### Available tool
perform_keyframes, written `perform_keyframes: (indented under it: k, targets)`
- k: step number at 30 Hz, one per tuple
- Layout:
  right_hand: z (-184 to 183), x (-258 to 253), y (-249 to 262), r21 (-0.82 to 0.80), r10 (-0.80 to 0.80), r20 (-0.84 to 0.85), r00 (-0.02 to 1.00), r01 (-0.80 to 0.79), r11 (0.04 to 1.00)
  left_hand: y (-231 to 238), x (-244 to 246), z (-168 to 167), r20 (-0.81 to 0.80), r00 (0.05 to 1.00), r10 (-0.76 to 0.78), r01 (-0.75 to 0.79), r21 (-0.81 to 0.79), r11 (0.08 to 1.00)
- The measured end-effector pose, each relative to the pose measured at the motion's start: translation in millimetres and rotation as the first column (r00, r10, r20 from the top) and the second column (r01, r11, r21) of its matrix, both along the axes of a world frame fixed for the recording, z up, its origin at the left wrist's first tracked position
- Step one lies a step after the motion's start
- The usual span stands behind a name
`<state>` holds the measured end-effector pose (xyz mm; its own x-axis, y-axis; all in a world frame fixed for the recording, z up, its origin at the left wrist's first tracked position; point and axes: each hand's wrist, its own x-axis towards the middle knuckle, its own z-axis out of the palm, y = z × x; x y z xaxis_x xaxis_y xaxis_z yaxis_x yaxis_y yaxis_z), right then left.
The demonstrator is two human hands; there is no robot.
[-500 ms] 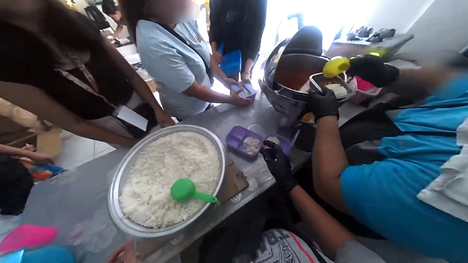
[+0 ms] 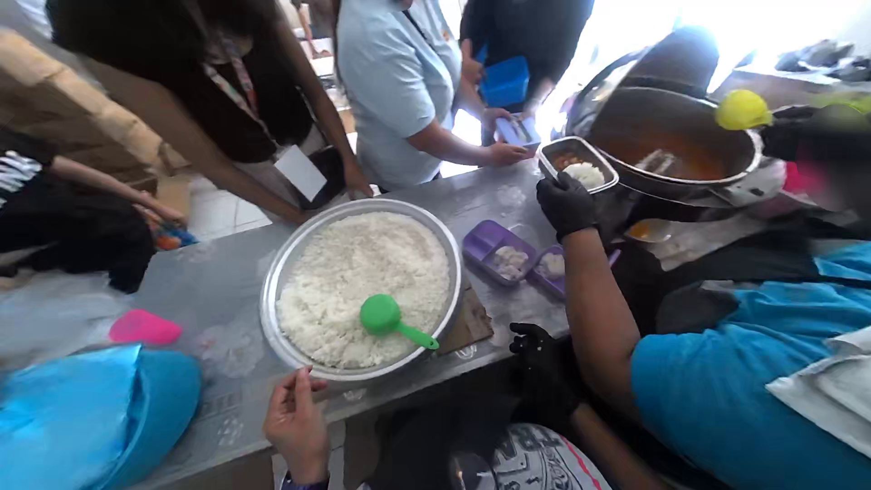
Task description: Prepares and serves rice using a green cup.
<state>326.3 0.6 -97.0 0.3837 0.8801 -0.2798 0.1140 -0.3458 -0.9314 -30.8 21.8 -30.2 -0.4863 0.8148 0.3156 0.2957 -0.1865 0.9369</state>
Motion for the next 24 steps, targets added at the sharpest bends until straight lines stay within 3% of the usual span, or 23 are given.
perform_keyframes:
  k: [3, 6, 11, 16, 21, 24]
  targets:
    - [54.9, -39.0, 21.6, 0.2, 0.059, 0.152, 0.987, -0.089, 0.976, -5.0, -13.9, -5.3, -0.013, 1.0, -0.006, 0.006, 0.013, 1.0]
    - [115.5, -81.7, 58.2, 0.154, 0.076, 0.116, 0.99, -0.094, 0.984, -11.8, -31.1, -16.8, -0.032, 0.999, 0.027, -0.028, -0.024, 0.999]
    - [104.5, -133.8, 84.5, 0.319, 0.148, 0.413, 0.899, -0.295, 0.901, -18.4, -53.9, -18.5, -0.024, 0.998, 0.066, -0.068, -0.103, 0.992]
    - [88.1, -156.9, 144.2, 0.11, 0.284, 0.652, 0.703, -0.458, 0.882, -18.3, -79.3, -27.8, -0.013, 1.0, 0.023, -0.023, -0.06, 0.998]
    - [96.5, -190.8, 126.9, 0.354, 0.175, 0.582, 0.795, -0.44, 0.825, -15.1, -110.8, -27.6, 0.006, 0.999, -0.04, 0.04, -0.096, 0.995]
    - [86.5, -197.6, 91.7, 0.407, 0.097, 0.621, 0.778, -0.425, 0.809, -13.6, -131.5, -26.1, 0.019, 0.998, -0.061, 0.063, -0.12, 0.991]
